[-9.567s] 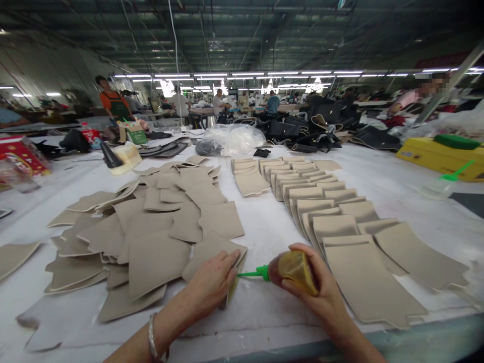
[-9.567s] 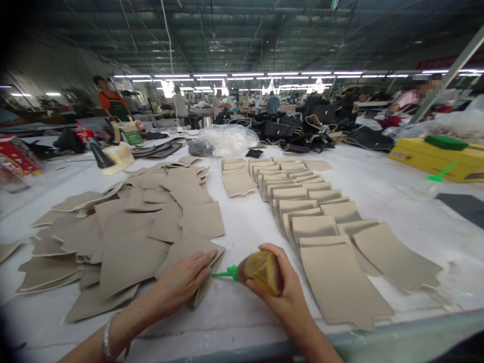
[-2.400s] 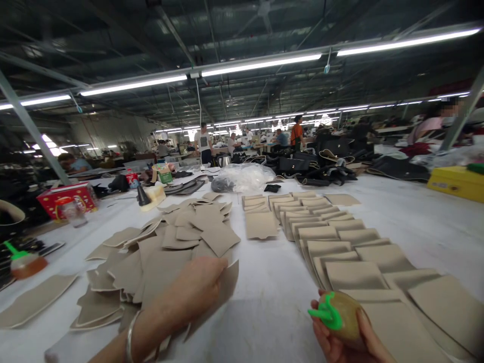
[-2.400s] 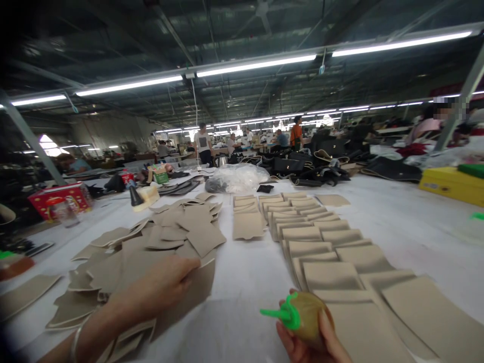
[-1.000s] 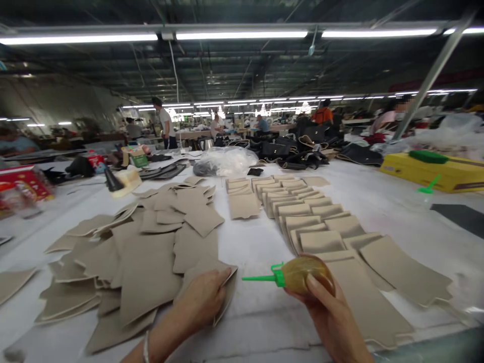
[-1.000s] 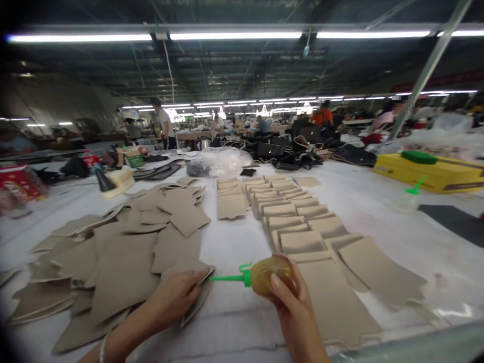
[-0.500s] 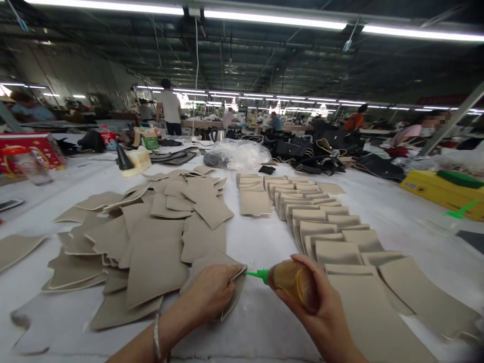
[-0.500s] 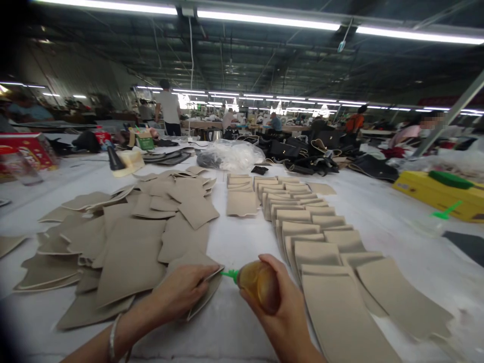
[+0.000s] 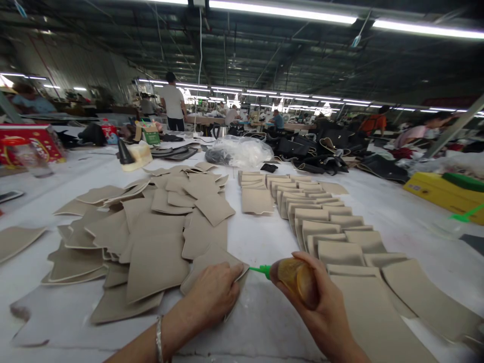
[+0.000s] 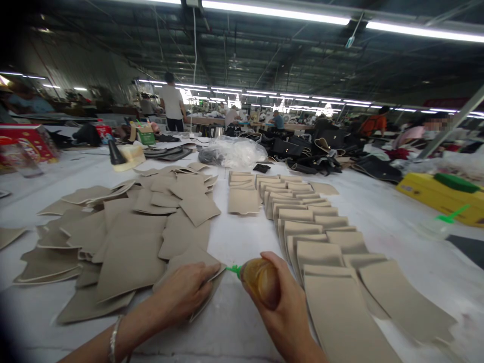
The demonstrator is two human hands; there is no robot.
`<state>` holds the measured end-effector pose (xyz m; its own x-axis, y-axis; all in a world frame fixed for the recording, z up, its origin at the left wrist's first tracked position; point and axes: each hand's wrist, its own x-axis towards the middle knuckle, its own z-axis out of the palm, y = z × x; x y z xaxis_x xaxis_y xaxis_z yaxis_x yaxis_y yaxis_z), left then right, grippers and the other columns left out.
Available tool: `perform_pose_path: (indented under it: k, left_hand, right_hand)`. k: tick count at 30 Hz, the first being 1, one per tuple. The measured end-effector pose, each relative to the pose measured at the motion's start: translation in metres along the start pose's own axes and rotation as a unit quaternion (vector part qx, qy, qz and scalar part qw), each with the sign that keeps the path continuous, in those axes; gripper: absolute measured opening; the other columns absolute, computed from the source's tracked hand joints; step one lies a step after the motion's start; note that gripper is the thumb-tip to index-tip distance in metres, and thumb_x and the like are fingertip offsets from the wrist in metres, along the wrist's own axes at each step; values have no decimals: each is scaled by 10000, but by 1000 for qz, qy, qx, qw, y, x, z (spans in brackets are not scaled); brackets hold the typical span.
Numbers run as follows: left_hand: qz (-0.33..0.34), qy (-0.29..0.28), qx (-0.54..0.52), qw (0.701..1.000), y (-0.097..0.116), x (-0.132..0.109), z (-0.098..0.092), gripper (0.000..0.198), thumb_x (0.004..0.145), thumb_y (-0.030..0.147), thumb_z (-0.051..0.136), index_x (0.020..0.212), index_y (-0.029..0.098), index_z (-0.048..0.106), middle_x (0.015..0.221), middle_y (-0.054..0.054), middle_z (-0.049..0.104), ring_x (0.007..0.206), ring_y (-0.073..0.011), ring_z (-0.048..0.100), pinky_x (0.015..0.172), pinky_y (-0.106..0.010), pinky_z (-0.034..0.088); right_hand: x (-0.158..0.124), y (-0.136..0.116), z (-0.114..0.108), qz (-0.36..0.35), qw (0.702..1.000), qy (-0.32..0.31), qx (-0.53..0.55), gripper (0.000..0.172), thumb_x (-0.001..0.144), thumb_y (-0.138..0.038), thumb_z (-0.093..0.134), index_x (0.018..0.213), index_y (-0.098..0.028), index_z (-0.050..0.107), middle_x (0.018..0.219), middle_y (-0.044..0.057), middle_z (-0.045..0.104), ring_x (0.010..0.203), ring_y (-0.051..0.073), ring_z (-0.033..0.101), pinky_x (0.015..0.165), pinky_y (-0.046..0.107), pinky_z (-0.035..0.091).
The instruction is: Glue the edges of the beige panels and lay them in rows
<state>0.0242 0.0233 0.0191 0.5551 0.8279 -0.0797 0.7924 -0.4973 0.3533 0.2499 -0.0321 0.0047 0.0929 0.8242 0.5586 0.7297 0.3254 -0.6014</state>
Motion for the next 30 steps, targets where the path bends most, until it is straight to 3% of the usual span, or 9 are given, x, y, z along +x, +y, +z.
perform_pose_path:
  k: [11,17,22,30]
  left_hand:
    - [-4,-20,19,1000,1,-1,2,336,868,238,331,1124,270,546,866,-61,634,794,-253,627,680,-328,429]
    - [-5,-31,13,999,1,-2,1,390,884,240,306,1214,279,509,895,-70,634,798,-247,628,703,-335,437]
    - [2,-22,12,1000,1,-4,0,423,867,216,309,1243,281,489,898,-63,630,792,-247,630,704,-341,437]
    - [6,-35,-8,999,0,-6,-6,397,888,240,314,1221,290,524,891,-55,636,817,-228,624,733,-315,422]
  right_hand:
    - [2,4,-2,61,996,-1,63,452,815,-441,679,1177,-255,481,1092,35,560,930,238,567,848,353,456]
    - [-3,7,-5,83,990,-39,110,440,822,-433,676,1172,-252,478,1002,17,582,851,206,577,763,288,472]
    - [-2,11,-2,115,986,-6,118,472,807,-445,684,1180,-242,477,1007,26,580,852,218,575,773,307,464]
    - [-11,-1,-3,133,976,-30,170,449,777,-431,691,1145,-234,525,988,27,592,825,230,584,754,297,474]
